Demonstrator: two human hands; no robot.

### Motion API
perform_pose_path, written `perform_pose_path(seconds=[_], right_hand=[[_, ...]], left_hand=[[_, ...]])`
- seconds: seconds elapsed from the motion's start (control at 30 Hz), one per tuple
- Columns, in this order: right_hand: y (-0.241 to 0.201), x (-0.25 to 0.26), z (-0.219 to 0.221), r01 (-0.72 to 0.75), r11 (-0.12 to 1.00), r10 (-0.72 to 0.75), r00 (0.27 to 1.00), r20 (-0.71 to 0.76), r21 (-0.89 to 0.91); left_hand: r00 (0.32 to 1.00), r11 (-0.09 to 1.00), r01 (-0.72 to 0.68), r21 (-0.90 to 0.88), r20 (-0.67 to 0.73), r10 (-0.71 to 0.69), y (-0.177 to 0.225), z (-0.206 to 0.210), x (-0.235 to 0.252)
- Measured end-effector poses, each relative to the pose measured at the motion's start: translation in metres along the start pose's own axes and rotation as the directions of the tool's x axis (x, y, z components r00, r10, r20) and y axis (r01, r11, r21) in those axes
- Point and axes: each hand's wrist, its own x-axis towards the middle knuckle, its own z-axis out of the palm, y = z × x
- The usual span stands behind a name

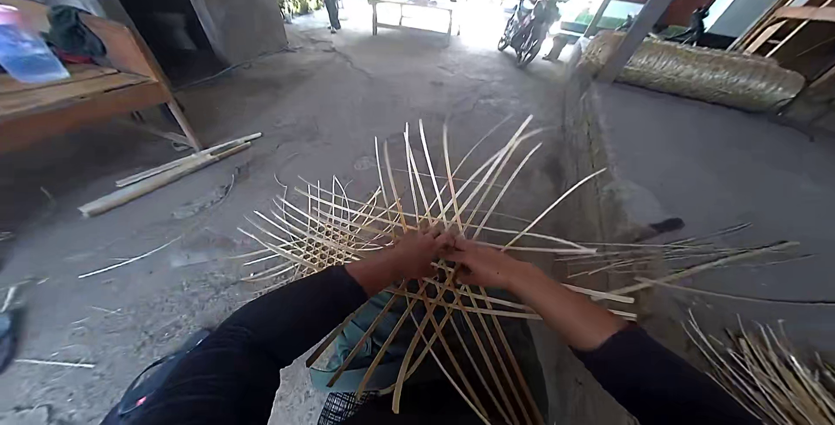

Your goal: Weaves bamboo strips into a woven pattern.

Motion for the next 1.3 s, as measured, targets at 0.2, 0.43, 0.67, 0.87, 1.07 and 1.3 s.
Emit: perform_pose_path(seconds=[0.2, 0.43, 0.67, 0.87, 1.07, 1.3], right_hand=[[-0.012, -0.073, -0.032, -0.096, 0.990, 0.090, 0.994, 0.070, 0.099], [0.002, -0.172, -0.050, -0.142, 0.959, 0.210, 0.939, -0.274, 0.247], [-0.025, -0.197, -0.017, 0.162, 0.879, -0.037, 0.961, -0.275, 0.448], [-0.067, -0.093, 0.052, 0.095, 0.848, 0.015, 0.979, -0.203, 0.521], [-0.085, -0.030, 0.118, 0.350, 0.850, 0.120, 0.599, -0.792, 0.394], [-0.067, -0.048, 0.137, 0.402, 0.891, -0.073, 0.588, -0.806, 0.212]], left_hand=[[0.986, 1.000, 0.016, 0.016, 0.164, -0.018, 0.005, -0.011, 0.012], [0.994, 0.994, 0.094, 0.057, -0.067, -0.090, -0.035, -0.053, 0.055], [0.857, 0.902, 0.416, 0.117, -0.382, -0.346, -0.082, -0.176, 0.066], [0.850, 0.895, 0.446, -0.009, -0.311, -0.426, -0.068, -0.195, 0.066], [0.904, 0.893, 0.351, -0.283, -0.145, -0.401, -0.049, -0.076, 0.060], [0.886, 0.927, 0.369, -0.073, -0.275, -0.374, -0.013, 0.002, 0.015]])
